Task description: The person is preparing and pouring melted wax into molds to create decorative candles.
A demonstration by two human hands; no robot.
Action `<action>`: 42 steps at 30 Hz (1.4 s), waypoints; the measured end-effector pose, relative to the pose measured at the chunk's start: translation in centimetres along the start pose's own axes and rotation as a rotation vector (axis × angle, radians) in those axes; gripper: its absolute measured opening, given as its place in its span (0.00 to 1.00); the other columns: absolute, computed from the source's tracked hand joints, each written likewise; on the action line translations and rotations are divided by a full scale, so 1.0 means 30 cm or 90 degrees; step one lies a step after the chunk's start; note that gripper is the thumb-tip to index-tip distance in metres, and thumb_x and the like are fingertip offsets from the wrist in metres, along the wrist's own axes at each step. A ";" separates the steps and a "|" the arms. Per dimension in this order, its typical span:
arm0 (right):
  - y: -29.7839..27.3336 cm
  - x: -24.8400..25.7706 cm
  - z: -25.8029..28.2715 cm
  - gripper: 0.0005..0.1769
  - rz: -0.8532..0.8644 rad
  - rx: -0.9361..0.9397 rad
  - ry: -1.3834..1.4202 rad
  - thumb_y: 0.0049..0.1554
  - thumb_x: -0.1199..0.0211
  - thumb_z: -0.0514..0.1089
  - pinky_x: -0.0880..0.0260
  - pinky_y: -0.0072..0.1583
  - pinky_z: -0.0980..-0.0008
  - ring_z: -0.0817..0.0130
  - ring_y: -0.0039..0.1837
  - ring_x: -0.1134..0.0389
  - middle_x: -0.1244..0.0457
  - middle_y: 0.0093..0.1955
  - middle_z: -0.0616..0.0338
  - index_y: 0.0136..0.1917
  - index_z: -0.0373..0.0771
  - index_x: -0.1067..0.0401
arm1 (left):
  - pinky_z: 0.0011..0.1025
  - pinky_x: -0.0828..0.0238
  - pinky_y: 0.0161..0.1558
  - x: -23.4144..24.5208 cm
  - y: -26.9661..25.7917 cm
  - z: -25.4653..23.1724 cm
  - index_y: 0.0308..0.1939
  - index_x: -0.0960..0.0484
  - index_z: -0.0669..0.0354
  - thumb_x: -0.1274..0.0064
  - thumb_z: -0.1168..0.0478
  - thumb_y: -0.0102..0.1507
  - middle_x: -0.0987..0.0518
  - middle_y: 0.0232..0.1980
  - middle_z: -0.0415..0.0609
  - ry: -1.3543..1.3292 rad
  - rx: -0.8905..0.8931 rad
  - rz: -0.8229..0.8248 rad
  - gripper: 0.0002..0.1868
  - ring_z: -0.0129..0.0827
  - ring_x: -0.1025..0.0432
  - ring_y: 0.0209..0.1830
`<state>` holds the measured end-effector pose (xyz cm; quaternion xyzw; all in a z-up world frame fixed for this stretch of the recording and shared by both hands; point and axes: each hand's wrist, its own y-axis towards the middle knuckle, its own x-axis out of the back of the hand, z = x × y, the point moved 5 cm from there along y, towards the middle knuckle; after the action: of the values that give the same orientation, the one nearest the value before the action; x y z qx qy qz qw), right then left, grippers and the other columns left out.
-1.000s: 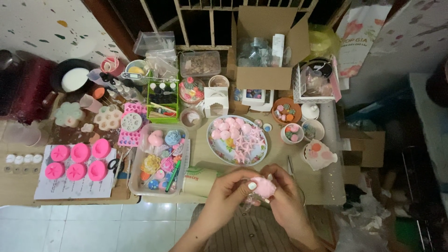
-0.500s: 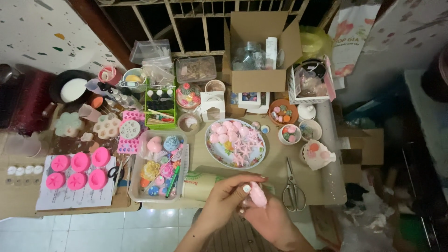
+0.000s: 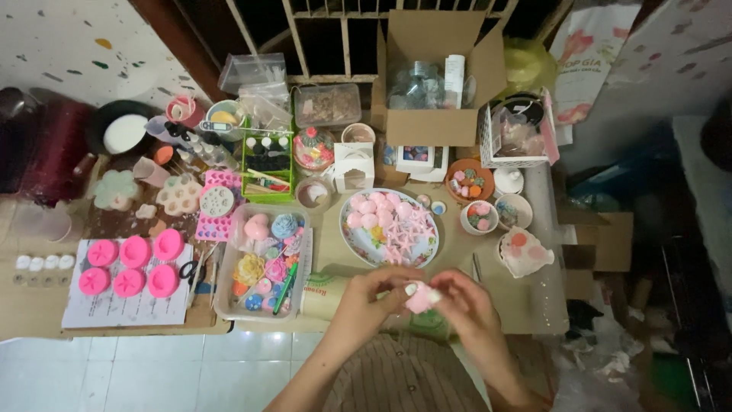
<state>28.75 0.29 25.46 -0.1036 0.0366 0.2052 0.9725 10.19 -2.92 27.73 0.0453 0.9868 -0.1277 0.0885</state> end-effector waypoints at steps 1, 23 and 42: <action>0.002 0.013 -0.030 0.12 0.002 -0.003 0.000 0.58 0.38 0.39 0.31 0.55 0.71 0.74 0.54 0.31 0.32 0.51 0.59 0.54 0.34 0.27 | 0.26 0.19 0.43 -0.006 0.000 -0.017 0.60 0.18 0.64 0.47 0.65 0.68 0.15 0.46 0.45 -0.002 0.002 -0.002 0.17 0.26 0.22 0.45; 0.000 -0.094 0.125 0.27 -0.098 0.066 0.166 0.54 0.36 0.33 0.34 0.60 0.66 0.68 0.63 0.36 0.37 0.61 0.57 0.66 0.37 0.36 | 0.27 0.25 0.54 -0.036 -0.015 0.064 0.60 0.22 0.68 0.42 0.75 0.63 0.16 0.52 0.50 -0.293 -0.125 -0.157 0.20 0.29 0.22 0.52; 0.024 0.011 0.048 0.07 -0.095 0.063 0.084 0.58 0.33 0.31 0.30 0.51 0.72 0.73 0.47 0.32 0.31 0.46 0.55 0.51 0.28 0.24 | 0.27 0.21 0.50 -0.026 -0.084 -0.002 0.56 0.20 0.68 0.41 0.74 0.62 0.15 0.50 0.48 -0.053 -0.066 -0.073 0.18 0.25 0.21 0.48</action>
<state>28.81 1.37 26.70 -0.0712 0.1028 0.1228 0.9845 10.67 -5.38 28.53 -0.0214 0.9885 -0.0833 0.1242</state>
